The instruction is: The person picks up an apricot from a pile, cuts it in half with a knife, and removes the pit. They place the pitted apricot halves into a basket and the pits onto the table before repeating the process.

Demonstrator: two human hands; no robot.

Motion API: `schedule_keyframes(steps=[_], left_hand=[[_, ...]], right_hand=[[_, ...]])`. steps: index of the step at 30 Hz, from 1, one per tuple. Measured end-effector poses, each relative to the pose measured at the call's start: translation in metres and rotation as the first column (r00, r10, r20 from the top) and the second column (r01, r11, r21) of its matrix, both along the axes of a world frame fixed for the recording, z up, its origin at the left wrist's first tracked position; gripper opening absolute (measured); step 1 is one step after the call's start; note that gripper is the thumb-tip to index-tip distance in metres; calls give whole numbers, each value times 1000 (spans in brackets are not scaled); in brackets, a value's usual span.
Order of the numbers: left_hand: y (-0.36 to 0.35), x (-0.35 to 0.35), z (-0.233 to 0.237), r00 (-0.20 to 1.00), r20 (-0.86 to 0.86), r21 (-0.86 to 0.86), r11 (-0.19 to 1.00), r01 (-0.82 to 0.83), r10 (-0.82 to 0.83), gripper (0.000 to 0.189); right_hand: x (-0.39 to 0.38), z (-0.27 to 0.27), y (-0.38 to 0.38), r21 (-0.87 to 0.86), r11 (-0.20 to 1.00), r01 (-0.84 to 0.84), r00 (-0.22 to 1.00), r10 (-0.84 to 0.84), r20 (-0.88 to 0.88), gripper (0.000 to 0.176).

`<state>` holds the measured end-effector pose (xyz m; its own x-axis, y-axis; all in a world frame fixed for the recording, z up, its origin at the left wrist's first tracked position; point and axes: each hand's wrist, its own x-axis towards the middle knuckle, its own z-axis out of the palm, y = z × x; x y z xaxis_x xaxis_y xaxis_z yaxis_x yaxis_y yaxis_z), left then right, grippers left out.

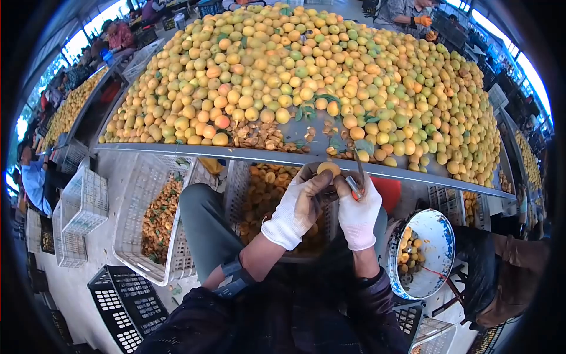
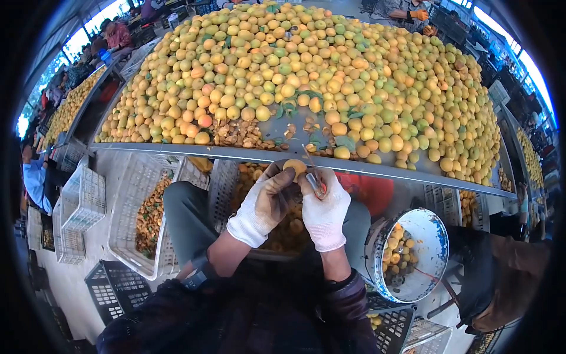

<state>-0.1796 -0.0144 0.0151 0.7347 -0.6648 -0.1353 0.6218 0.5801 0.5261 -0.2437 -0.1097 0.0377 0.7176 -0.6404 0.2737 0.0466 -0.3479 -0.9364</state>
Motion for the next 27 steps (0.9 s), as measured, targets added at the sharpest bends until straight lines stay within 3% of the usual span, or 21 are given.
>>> schedule_keyframes(steps=[2,4,5,6,8,9,10,11,12,13,14,16,18,20,21,22,24,25,26,27], left_hand=[[-3,0,2,1000,-9,13,1000,-12,12,23],[-7,7,-13,1000,-1,30,999,31,-31,22],[-9,8,-18,998,5,48,997,66,-66,21],[-12,5,-13,997,7,46,996,76,-77,21],[-24,-4,-3,996,37,141,987,79,-85,19],[-37,-3,-6,997,34,177,982,68,-75,19],[-55,4,-22,992,112,161,984,-82,64,20],[-59,12,-20,985,103,217,963,-159,139,20],[-59,22,-9,973,103,270,935,-229,208,21],[-51,29,-1,980,89,244,951,-192,176,22],[-43,34,6,969,191,311,926,-214,159,21],[-39,49,0,940,298,322,910,-261,164,19],[-49,59,-3,946,293,359,902,-239,134,18],[-61,71,-7,879,466,466,872,-149,-99,19],[-70,73,1,853,494,581,794,-179,-168,17],[-80,83,-5,852,494,585,790,-180,-172,17],[-99,108,-23,620,729,630,639,-441,-290,15],[-108,119,-29,543,771,616,605,-505,-332,18],[-116,126,-31,542,769,620,599,-507,-338,18],[-123,131,-32,385,831,552,510,-660,-401,20]], right_hand=[[0,-2,-10,-54,999,-3,999,5,37,19],[1,-2,-28,-289,957,41,999,-45,-8,17],[8,-1,-41,-343,926,157,986,-166,3,15],[10,-1,-61,-285,938,198,974,-221,-51,16],[14,-20,-84,-75,993,94,990,-85,114,18],[17,-23,-84,-1,995,97,995,-97,33,18],[21,-24,-81,71,992,102,994,-99,-45,18],[22,-14,-80,357,928,102,995,-101,-22,16],[20,-17,-88,468,872,144,984,-176,25,15],[11,-20,-100,461,878,126,982,-176,67,15],[2,-23,-111,456,884,105,980,-171,106,16],[-6,-23,-118,595,785,172,948,-295,115,14],[-13,-24,-120,672,728,135,942,-306,142,13],[-17,-25,-119,676,732,81,941,-279,189,12],[-20,-26,-119,676,737,26,939,-250,236,11],[-23,-27,-119,680,732,25,939,-251,236,11],[-29,-25,-118,723,691,-15,928,-260,268,12],[-32,-22,-116,727,686,-27,931,-248,269,13],[-34,-20,-116,741,671,-21,934,-252,255,14],[-37,-18,-115,745,667,-18,937,-250,246,14]])
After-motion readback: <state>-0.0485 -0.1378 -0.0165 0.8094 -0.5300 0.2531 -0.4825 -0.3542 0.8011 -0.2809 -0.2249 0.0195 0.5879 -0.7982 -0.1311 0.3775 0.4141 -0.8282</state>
